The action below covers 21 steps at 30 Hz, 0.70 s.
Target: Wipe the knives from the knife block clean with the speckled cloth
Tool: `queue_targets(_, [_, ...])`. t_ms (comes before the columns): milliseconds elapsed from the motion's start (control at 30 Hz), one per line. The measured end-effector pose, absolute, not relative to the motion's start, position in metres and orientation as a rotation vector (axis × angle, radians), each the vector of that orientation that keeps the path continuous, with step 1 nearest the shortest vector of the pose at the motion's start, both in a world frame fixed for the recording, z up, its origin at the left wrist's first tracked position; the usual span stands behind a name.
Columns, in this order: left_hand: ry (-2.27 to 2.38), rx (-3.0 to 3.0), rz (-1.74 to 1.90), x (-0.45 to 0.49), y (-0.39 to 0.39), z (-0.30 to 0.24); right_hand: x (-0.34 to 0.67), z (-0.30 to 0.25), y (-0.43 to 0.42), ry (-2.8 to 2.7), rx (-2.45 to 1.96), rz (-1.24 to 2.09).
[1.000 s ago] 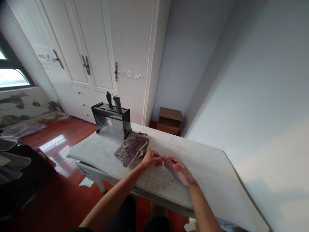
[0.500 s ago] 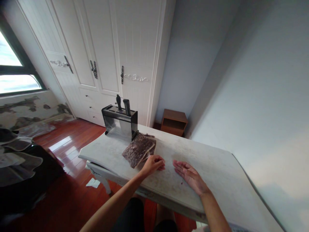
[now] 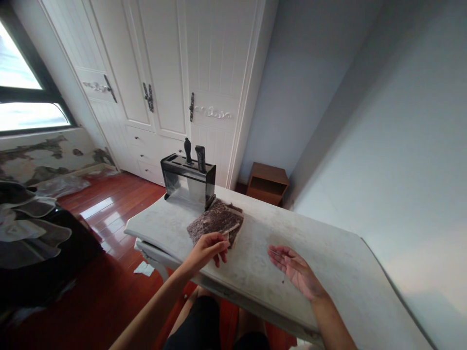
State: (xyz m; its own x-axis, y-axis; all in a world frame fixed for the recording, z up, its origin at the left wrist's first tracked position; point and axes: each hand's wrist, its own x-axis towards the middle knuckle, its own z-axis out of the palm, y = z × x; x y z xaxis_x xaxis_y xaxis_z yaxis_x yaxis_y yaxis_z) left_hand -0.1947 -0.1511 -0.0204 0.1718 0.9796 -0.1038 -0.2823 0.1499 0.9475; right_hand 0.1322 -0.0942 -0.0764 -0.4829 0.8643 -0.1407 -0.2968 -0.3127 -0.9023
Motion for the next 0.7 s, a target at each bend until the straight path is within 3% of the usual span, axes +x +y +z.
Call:
queue_targets(333, [1.409,1.003,1.409,-0.279,-0.132,-0.028,0.134,-0.077,-0.094,-1.088,-0.845,1.883])
queue_targets(700, [1.647,1.029,1.452,-0.319,-0.113,-0.06,0.131,-0.07,-0.096,-1.071,-0.957,1.835])
